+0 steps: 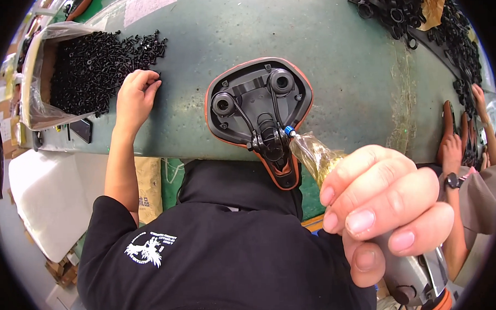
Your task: Screw components onto bicycle seats on an assembly line using a pneumatic screwdriver.
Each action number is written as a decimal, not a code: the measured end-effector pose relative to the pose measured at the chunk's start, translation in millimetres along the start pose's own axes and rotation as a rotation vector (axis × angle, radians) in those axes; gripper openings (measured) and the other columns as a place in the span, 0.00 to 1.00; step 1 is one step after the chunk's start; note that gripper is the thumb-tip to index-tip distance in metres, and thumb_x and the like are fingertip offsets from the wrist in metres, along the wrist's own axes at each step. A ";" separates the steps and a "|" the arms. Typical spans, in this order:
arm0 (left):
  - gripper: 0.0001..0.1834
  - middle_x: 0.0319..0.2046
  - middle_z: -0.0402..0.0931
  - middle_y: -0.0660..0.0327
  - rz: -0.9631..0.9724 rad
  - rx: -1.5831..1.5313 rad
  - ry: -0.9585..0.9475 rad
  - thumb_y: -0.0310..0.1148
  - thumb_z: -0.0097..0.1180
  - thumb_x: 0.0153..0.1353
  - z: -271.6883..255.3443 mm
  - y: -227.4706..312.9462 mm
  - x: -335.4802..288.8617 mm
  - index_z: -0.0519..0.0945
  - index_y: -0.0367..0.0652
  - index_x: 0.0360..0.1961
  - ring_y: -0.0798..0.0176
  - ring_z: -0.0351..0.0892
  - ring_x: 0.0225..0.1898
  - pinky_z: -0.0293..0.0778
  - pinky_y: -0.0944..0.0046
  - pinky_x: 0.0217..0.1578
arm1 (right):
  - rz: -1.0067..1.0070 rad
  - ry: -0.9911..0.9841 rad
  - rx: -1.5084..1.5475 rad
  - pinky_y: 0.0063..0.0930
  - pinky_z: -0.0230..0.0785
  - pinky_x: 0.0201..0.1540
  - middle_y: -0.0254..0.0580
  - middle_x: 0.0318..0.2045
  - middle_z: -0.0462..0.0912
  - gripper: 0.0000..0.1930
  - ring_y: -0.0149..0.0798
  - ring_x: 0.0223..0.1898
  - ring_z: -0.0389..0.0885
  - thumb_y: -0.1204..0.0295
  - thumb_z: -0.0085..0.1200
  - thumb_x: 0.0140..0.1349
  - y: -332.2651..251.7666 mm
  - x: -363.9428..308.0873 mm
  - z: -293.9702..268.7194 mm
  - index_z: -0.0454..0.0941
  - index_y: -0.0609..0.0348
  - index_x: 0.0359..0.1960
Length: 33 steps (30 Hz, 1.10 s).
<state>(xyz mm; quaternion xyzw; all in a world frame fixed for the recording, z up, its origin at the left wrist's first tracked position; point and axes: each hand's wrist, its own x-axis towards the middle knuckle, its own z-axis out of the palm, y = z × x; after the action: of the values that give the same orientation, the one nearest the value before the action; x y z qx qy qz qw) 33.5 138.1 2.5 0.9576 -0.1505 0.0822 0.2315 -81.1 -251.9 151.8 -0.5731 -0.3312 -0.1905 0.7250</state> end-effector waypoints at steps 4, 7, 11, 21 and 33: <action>0.07 0.33 0.82 0.58 0.056 0.073 0.053 0.25 0.69 0.60 2.9 0.2 0.4 0.85 0.39 0.38 0.52 0.82 0.39 0.77 0.54 0.43 | 0.021 0.014 0.030 0.32 0.76 0.36 0.41 0.44 0.78 0.16 0.33 0.27 0.82 0.72 0.61 0.61 6.6 2.2 -0.7 0.72 0.52 0.49; 0.06 0.34 0.83 0.58 -0.024 0.012 0.038 0.26 0.69 0.60 0.7 -3.3 2.3 0.85 0.39 0.38 0.52 0.82 0.40 0.78 0.55 0.43 | 0.022 -0.019 0.056 0.33 0.76 0.35 0.41 0.44 0.78 0.17 0.33 0.27 0.83 0.73 0.60 0.62 8.3 4.5 -3.6 0.71 0.52 0.50; 0.07 0.35 0.83 0.58 0.073 0.062 0.072 0.26 0.68 0.61 -5.5 -6.6 7.8 0.84 0.39 0.40 0.53 0.83 0.41 0.79 0.57 0.44 | 0.021 -0.027 0.045 0.31 0.77 0.36 0.41 0.44 0.78 0.16 0.33 0.28 0.83 0.73 0.61 0.62 7.8 6.7 -3.8 0.72 0.52 0.51; 0.09 0.43 0.84 0.52 0.008 -1.815 -0.599 0.19 0.61 0.71 4.3 159.1 -1.4 0.84 0.31 0.51 0.62 0.86 0.41 0.83 0.64 0.44 | -0.056 -0.046 0.218 0.30 0.86 0.35 0.39 0.42 0.84 0.17 0.35 0.30 0.87 0.78 0.68 0.62 -3.3 20.1 10.1 0.75 0.57 0.50; 0.11 0.40 0.86 0.49 0.137 -1.601 -0.663 0.28 0.67 0.68 7.1 180.0 12.9 0.88 0.29 0.46 0.57 0.86 0.39 0.82 0.61 0.41 | -0.041 0.085 0.177 0.35 0.85 0.36 0.43 0.42 0.82 0.16 0.38 0.31 0.87 0.79 0.64 0.66 -3.1 -4.0 4.0 0.71 0.55 0.50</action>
<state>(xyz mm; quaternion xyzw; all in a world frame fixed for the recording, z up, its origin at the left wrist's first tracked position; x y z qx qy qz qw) -12.5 -21.0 74.5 0.4703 -0.2800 -0.3179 0.7742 -87.0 -249.3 151.7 -0.4914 -0.3274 -0.1994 0.7820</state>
